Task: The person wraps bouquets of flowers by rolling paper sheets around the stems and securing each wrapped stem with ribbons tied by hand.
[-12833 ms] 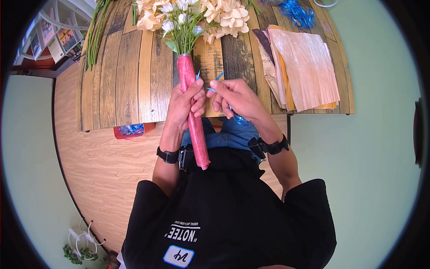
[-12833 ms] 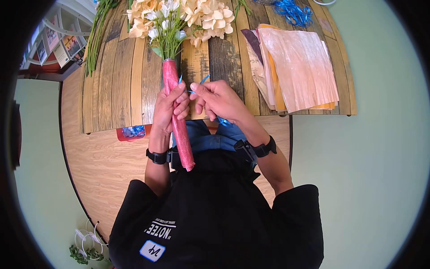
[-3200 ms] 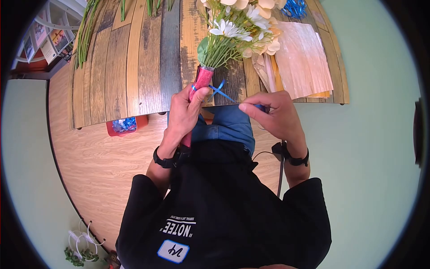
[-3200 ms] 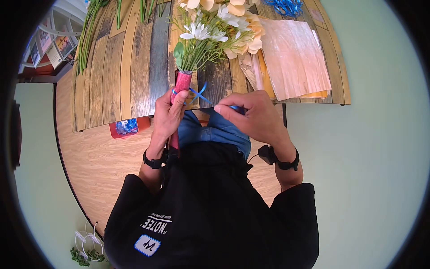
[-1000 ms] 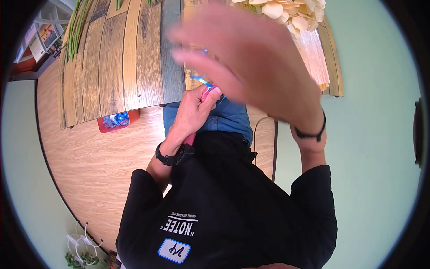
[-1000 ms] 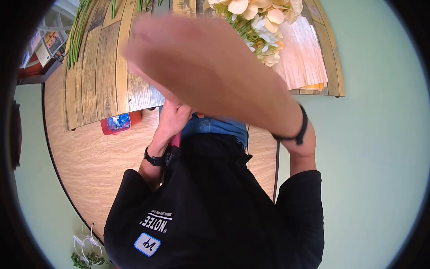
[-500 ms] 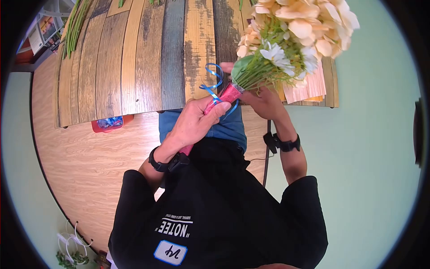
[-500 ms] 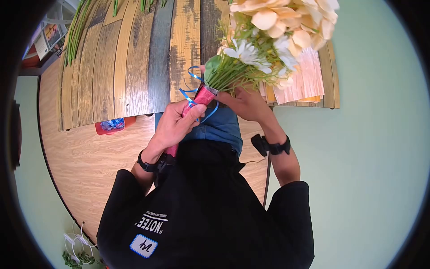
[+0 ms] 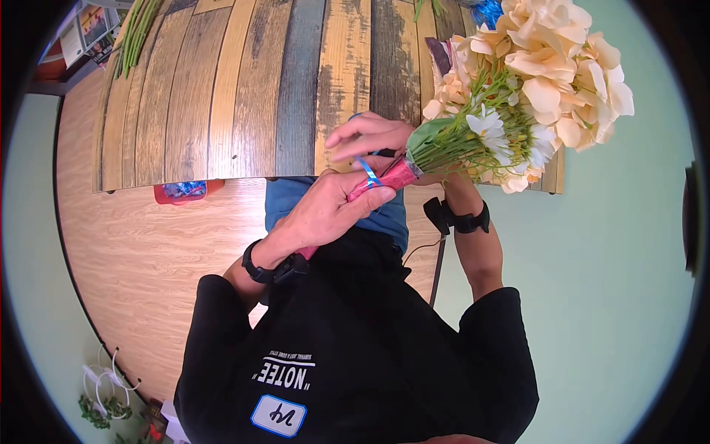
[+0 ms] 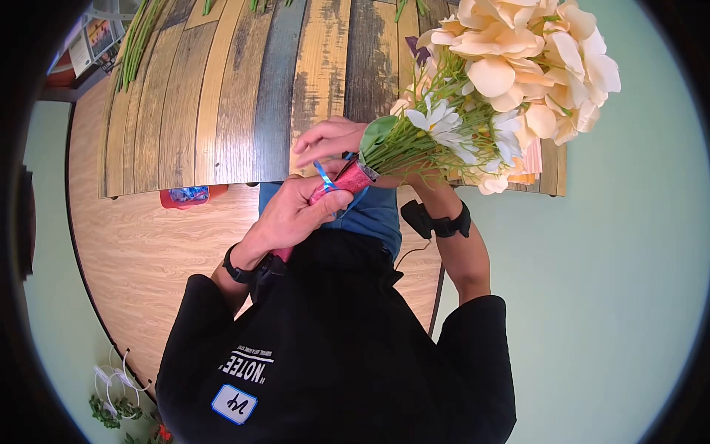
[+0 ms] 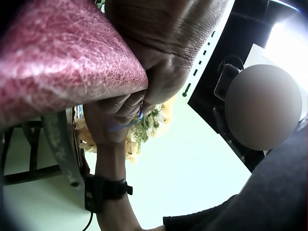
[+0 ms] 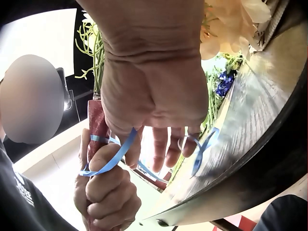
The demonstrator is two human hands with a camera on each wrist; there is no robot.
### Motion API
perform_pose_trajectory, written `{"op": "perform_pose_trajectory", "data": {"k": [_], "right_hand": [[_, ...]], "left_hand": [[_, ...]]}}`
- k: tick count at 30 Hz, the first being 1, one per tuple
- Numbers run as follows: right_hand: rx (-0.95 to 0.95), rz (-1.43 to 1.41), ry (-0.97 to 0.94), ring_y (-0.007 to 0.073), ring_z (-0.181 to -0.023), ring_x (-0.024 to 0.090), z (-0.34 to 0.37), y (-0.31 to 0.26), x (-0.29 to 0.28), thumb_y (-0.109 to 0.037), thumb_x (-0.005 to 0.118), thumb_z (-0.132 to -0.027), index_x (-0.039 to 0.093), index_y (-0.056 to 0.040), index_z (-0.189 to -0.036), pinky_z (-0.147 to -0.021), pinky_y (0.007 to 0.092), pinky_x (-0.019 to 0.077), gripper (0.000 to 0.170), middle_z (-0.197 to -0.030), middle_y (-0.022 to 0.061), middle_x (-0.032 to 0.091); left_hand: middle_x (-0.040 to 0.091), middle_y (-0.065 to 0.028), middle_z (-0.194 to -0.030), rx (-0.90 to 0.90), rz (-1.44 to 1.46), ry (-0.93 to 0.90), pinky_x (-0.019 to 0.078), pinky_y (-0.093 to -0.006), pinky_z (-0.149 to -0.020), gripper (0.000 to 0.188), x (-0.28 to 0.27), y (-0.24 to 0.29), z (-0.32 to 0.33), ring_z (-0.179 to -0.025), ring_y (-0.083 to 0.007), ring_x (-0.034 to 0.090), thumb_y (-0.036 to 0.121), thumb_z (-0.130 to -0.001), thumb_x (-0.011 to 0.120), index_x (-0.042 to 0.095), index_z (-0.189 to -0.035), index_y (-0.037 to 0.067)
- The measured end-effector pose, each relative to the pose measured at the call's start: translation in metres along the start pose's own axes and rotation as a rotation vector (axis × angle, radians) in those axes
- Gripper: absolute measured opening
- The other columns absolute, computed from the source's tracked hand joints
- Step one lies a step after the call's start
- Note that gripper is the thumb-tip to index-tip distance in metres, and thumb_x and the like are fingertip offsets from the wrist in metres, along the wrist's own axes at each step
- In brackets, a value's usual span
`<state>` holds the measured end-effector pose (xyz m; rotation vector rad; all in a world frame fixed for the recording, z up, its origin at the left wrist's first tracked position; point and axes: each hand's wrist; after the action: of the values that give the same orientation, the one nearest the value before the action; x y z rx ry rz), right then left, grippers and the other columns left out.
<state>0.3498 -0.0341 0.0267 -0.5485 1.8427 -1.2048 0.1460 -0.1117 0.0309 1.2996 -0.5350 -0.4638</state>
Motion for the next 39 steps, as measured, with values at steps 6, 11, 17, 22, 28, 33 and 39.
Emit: {"op": "perform_pose_trajectory", "data": {"k": [6, 11, 17, 22, 28, 33, 39], "right_hand": [[-0.001, 0.074, 0.073, 0.0294, -0.116, 0.054, 0.019, 0.002, -0.003, -0.015, 0.068, -0.093, 0.073, -0.0094, -0.11, -0.098, 0.0432, 0.0441, 0.018, -0.13, 0.0101, 0.06], [-0.076, 0.239, 0.21, 0.0308, -0.125, 0.054, 0.026, 0.007, 0.002, -0.013, 0.071, -0.083, 0.073, -0.0107, -0.106, -0.104, 0.0412, 0.0436, 0.023, -0.129, 0.0062, 0.062], [0.123, 0.237, 0.293, 0.0299, -0.125, 0.055, 0.04, -0.015, 0.016, -0.015, 0.072, -0.087, 0.072, -0.0097, -0.104, -0.109, 0.0455, 0.0404, 0.018, -0.122, 0.0073, 0.066], [0.388, 0.025, 0.407, 0.0195, -0.088, 0.065, 0.058, -0.035, 0.028, -0.016, 0.075, -0.09, 0.075, -0.0039, -0.1, -0.081, 0.0331, 0.051, 0.016, -0.099, 0.0068, 0.071], [0.314, 0.058, 0.544, 0.0169, -0.068, 0.062, 0.064, -0.048, 0.038, -0.013, 0.074, -0.091, 0.075, -0.0026, -0.097, -0.063, 0.0289, 0.0483, 0.012, -0.082, 0.0072, 0.07], [0.396, 0.139, 0.476, 0.0154, -0.065, 0.06, 0.062, -0.071, 0.035, -0.011, 0.073, -0.091, 0.075, -0.0011, -0.095, -0.059, 0.028, 0.0462, 0.011, -0.077, 0.0081, 0.068], [0.382, 0.134, 0.551, 0.017, -0.06, 0.057, 0.058, -0.082, 0.043, -0.009, 0.072, -0.091, 0.072, 0.0019, -0.091, -0.056, 0.0299, 0.0443, 0.011, -0.073, 0.0086, 0.064]], "left_hand": [[0.054, -0.0003, -0.063, 0.002, -0.036, -0.02, 0.0414, -0.0288, -0.055, 0.035, 0.0, 0.005, -0.002, -0.06, -0.0078, 0.048, 0.033, -0.1, 0.065, 0.067, -0.089, 0.0], [0.052, 0.0009, -0.062, -0.013, -0.017, -0.016, 0.0393, -0.0284, -0.054, 0.034, 0.001, 0.003, -0.001, -0.06, -0.007, 0.045, 0.032, -0.1, 0.065, 0.067, -0.09, 0.0], [0.048, 0.0016, -0.059, 0.022, -0.085, 0.047, 0.0373, -0.0277, -0.051, 0.035, -0.003, 0.003, -0.004, -0.057, -0.0065, 0.041, 0.032, -0.101, 0.065, 0.065, -0.086, 0.001], [0.048, 0.001, -0.059, 0.03, -0.116, 0.133, 0.0371, -0.0272, -0.051, 0.031, -0.006, -0.001, -0.008, -0.057, -0.006, 0.041, 0.03, -0.1, 0.065, 0.065, -0.087, 0.001], [0.049, 0.0009, -0.059, 0.027, -0.054, 0.149, 0.0379, -0.027, -0.051, 0.029, -0.005, 0.0, -0.009, -0.057, -0.0061, 0.042, 0.027, -0.1, 0.066, 0.065, -0.09, 0.0], [0.049, 0.0002, -0.058, 0.042, -0.123, 0.18, 0.0383, -0.0276, -0.051, 0.027, -0.003, -0.005, -0.01, -0.056, -0.0072, 0.043, 0.027, -0.099, 0.067, 0.065, -0.094, 0.0], [0.051, -0.0029, -0.057, 0.124, -0.27, 0.236, 0.0406, -0.03, -0.051, 0.026, 0.004, -0.005, -0.01, -0.053, -0.0105, 0.045, 0.026, -0.098, 0.068, 0.065, -0.096, 0.0]]}}
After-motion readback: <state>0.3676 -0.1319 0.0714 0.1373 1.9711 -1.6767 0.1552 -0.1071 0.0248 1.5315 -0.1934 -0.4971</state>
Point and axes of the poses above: each hand's wrist, its own z-axis away from the middle knuckle, its own x-axis out of the palm, y = z × x
